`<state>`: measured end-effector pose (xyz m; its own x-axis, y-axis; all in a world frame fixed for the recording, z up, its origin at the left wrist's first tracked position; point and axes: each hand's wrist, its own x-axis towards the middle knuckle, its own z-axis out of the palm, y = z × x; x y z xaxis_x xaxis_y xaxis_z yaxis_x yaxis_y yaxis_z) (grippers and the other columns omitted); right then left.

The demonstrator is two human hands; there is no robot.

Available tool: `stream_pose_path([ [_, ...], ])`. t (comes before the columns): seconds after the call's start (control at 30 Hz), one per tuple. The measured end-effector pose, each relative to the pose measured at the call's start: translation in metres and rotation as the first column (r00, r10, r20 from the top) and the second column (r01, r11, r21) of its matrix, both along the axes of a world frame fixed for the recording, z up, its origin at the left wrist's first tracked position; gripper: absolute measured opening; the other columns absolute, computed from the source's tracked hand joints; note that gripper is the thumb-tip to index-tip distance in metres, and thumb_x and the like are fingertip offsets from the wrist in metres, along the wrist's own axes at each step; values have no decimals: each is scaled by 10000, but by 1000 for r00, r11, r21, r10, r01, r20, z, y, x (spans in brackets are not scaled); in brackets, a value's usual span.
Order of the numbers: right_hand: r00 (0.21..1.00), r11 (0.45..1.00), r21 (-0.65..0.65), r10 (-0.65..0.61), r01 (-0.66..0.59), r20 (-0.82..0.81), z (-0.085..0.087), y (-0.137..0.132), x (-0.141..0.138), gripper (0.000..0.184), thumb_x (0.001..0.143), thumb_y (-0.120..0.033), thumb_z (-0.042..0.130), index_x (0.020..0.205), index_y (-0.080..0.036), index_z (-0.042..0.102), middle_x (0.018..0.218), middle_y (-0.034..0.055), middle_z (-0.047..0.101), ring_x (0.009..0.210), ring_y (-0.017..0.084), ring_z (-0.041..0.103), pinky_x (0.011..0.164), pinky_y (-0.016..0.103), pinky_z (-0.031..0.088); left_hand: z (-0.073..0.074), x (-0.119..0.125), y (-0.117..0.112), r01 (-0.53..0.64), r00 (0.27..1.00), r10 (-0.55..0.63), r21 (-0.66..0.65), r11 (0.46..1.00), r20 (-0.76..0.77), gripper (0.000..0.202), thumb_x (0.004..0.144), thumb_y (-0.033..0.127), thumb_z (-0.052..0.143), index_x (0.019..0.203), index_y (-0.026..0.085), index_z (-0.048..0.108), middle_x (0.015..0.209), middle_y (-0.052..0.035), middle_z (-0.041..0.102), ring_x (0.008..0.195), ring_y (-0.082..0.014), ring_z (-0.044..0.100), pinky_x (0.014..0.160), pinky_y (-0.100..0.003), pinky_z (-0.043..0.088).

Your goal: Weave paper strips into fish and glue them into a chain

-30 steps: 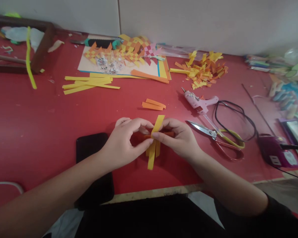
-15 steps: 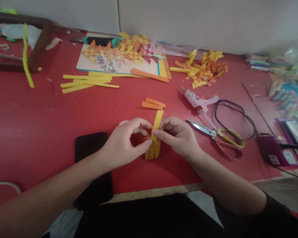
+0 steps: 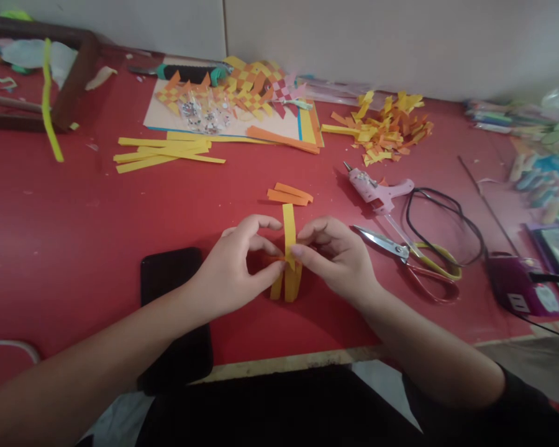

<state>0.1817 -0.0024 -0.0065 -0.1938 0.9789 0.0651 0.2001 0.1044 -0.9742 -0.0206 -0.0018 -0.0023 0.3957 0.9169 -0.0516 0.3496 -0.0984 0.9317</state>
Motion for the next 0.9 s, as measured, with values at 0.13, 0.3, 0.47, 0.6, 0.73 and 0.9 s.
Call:
stream_pose_path([
  [0.13,987,973,215,46,-79,156,-4,-1,4,125,833,-215,749,924,-219,664,851,4,707,766,122,675,706,255,553,-4,-1,1,-48,996,53,-72,996,71,392,836,277,691,1162,251,476,864,-2,723,855,-202,720,804,-365,519],
  [0.3,996,962,274,-6,-18,89,-8,-3,6,255,810,-162,768,970,-233,583,856,-6,686,776,137,706,711,273,582,-1,0,1,-70,996,73,-72,995,45,386,824,257,708,1145,245,495,817,11,719,828,-196,721,796,-353,509],
  [0.47,966,887,445,2,-121,258,-2,1,5,132,839,-132,723,886,-226,643,790,7,706,715,145,668,673,300,564,1,0,1,-56,998,55,-40,998,-19,365,832,265,704,1127,251,488,810,22,735,834,-204,722,814,-369,488],
  [0.6,950,837,518,10,-178,311,4,4,3,149,872,-122,675,958,-235,720,814,23,749,732,157,678,691,320,567,1,-1,1,-69,997,69,-14,998,-23,351,835,258,697,1116,253,487,811,36,729,826,-194,721,863,-384,482],
  [0.73,941,823,534,0,-193,339,4,4,4,164,869,-133,688,995,-218,748,849,47,761,764,166,686,705,330,571,2,-1,0,-82,993,88,80,993,-75,311,842,254,690,1085,253,495,862,32,734,865,-196,723,926,-407,465],
  [0.9,917,799,556,-16,-228,399,1,5,6,123,880,-158,693,972,-222,744,839,42,741,756,164,672,713,338,568,2,0,0,-72,986,98,186,980,-135,294,853,239,686,1078,261,498,972,18,744,872,-192,723,966,-416,459],
])
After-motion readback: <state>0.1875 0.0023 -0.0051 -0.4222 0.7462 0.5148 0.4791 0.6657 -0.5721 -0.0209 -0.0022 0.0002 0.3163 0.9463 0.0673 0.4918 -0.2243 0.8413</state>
